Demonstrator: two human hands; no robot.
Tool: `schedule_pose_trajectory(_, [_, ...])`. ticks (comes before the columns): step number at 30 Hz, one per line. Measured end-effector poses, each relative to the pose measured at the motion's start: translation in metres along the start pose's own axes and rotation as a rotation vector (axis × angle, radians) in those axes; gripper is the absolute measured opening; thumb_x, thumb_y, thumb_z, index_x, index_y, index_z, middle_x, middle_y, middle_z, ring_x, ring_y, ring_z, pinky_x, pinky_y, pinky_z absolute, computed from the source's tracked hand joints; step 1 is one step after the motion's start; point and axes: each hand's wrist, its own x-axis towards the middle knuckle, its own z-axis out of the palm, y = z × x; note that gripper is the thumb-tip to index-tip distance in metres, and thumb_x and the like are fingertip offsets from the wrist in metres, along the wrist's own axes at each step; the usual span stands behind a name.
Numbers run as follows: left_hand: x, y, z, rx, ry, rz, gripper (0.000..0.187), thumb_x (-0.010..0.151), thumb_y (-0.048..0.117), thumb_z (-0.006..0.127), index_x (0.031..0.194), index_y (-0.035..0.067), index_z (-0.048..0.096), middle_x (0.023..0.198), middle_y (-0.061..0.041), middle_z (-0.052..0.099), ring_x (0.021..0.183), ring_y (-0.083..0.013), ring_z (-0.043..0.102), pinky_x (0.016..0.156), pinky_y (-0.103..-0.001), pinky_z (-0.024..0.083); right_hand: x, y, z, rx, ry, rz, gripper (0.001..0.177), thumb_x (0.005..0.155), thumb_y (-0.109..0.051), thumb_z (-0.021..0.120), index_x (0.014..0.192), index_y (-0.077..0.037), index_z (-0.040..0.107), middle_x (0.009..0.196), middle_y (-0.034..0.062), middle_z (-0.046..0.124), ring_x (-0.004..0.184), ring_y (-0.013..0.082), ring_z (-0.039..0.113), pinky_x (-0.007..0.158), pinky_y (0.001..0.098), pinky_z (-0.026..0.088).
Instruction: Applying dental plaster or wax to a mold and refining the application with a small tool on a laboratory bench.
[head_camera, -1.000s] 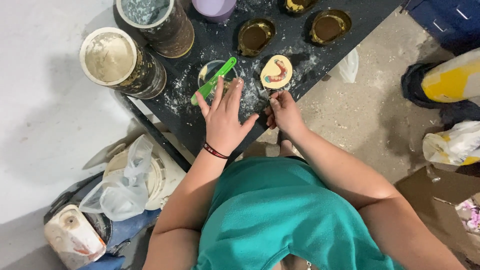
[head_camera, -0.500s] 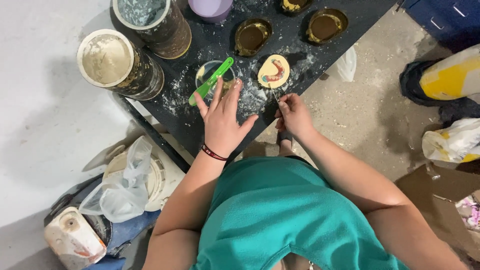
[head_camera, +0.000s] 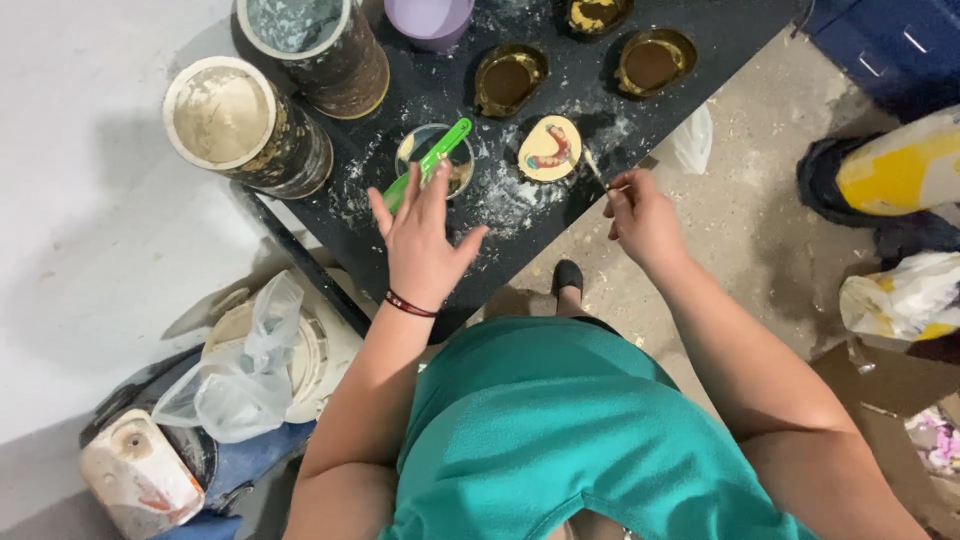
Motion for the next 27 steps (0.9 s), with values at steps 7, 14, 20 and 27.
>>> schedule_pose_trajectory(7, [0.036,-0.021,0.004,0.21,-0.073,-0.11,0.129,0.069,0.041,0.101,0.165,0.007,0.022,0.161,-0.029,0.043,0.15,-0.05,0.04,0.121,-0.069,-0.001,0.005,-0.056,0.039,-0.396,-0.042,-0.446,0.023,0.098,-0.014,0.074,0.119,-0.007,0.069,0.101,0.0148,0.077,0.09,0.0366,0.076,0.078,0.0477,0.06])
schedule_pose_trajectory(14, [0.055,-0.035,0.046,0.676,-0.126,-0.13,0.129,0.076,0.07,0.084,0.167,0.014,0.012,0.153,-0.016,0.051,0.132,-0.0343,0.051,0.119,-0.059,0.024,0.038,-0.092,0.094,-0.797,-0.051,-0.807,0.021,0.078,-0.003,0.071,0.097,-0.01,0.07,0.079,0.0106,0.051,0.062,0.0371,0.06,0.043,0.0491,0.046])
schedule_pose_trajectory(20, [0.052,-0.04,0.052,0.741,-0.092,-0.109,0.13,0.075,0.08,0.082,0.166,0.014,0.016,0.15,-0.013,0.053,0.127,-0.0307,0.051,0.106,-0.045,0.034,0.015,-0.161,0.032,-0.828,-0.34,-0.432,0.024,0.096,-0.005,0.062,0.115,-0.011,0.073,0.099,0.0098,0.067,0.078,0.0308,0.072,0.06,0.045,0.065])
schedule_pose_trajectory(27, [0.039,-0.014,0.024,0.372,-0.148,-0.128,0.123,0.081,0.051,0.094,0.168,0.013,0.017,0.164,-0.024,0.034,0.148,-0.0396,0.033,0.112,-0.058,0.012,0.022,-0.057,-0.006,-0.318,-0.117,-0.249,0.026,0.092,-0.017,0.079,0.117,-0.01,0.079,0.098,0.0181,0.075,0.095,0.0402,0.073,0.083,0.0482,0.056])
